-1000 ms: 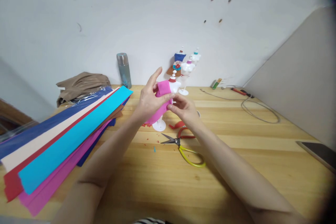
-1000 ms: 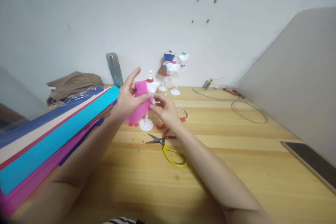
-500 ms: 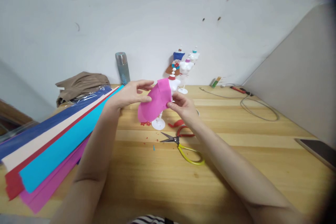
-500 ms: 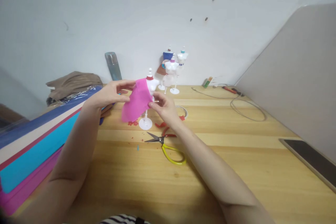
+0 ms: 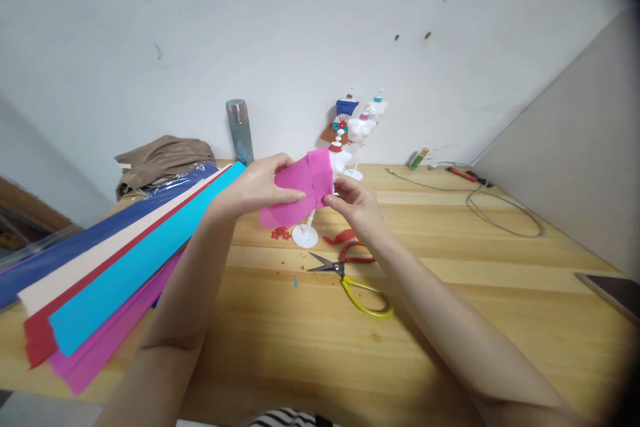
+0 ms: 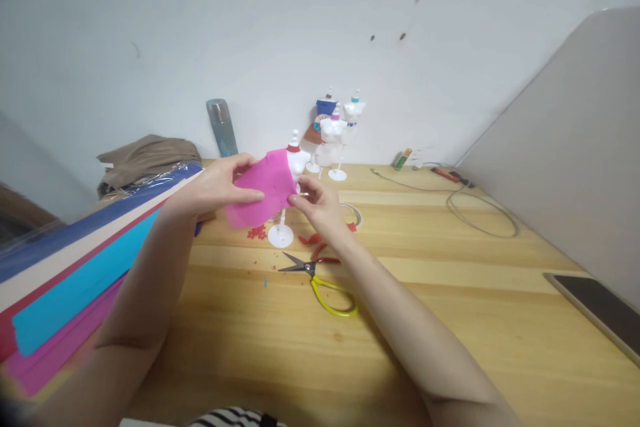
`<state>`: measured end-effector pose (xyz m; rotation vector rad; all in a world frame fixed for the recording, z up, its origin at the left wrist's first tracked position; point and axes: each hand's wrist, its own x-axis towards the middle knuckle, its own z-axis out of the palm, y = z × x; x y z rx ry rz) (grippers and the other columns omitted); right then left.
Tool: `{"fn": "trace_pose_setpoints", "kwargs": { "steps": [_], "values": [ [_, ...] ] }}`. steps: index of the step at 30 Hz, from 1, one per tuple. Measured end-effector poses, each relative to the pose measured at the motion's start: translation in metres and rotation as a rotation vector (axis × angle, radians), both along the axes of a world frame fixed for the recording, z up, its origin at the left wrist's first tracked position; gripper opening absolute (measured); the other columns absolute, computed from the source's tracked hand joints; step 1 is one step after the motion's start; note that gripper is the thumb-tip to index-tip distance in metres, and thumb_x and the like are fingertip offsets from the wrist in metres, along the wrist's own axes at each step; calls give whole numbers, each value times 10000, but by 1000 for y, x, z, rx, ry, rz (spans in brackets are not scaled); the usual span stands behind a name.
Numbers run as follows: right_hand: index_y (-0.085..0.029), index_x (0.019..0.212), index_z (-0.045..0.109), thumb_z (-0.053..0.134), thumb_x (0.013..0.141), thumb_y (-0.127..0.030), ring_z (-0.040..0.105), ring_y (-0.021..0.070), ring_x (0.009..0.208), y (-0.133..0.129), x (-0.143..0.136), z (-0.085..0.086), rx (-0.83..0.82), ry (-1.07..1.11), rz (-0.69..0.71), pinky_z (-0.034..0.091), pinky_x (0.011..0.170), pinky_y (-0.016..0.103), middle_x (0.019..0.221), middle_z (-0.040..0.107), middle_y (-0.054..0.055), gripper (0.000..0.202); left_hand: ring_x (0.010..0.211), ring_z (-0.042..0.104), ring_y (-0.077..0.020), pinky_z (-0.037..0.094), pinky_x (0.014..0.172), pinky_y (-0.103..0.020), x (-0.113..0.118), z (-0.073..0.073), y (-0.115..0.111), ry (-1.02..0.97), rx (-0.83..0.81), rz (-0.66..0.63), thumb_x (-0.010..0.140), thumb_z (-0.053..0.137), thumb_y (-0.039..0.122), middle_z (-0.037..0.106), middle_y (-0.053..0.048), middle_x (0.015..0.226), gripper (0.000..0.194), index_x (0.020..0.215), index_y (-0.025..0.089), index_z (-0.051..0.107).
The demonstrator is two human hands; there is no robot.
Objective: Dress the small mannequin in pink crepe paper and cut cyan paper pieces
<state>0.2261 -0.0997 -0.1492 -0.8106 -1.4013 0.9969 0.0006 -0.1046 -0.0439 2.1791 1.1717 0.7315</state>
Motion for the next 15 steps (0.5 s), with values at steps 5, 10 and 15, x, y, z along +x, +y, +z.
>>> {"fn": "trace_pose_setpoints", "kwargs": {
  "steps": [5,10,15],
  "values": [
    [-268,976,722,845,709,-392,708,211,876,-1,-3,1,4,14,11,617,859,431,1011,764,17,319,800,668,-180,513,720,-295,-6,-14,12,-378,-309,-126,703,835,383,710,-59,916,412,966,148,623],
    [-260,926,714,838,705,-360,702,201,840,-4,-5,3,-13,25,25,611,846,420,995,761,16,273,794,695,-162,533,755,-279,-10,-45,40,-623,-510,-304,680,908,454,739,-72,920,505,994,137,672],
    [-259,932,707,825,715,-372,686,198,834,-4,-3,2,-6,-13,6,600,843,420,964,744,19,272,751,686,-165,546,743,-285,1,-58,46,-618,-532,-342,681,901,475,717,-62,828,452,885,139,680]
  ]
}}
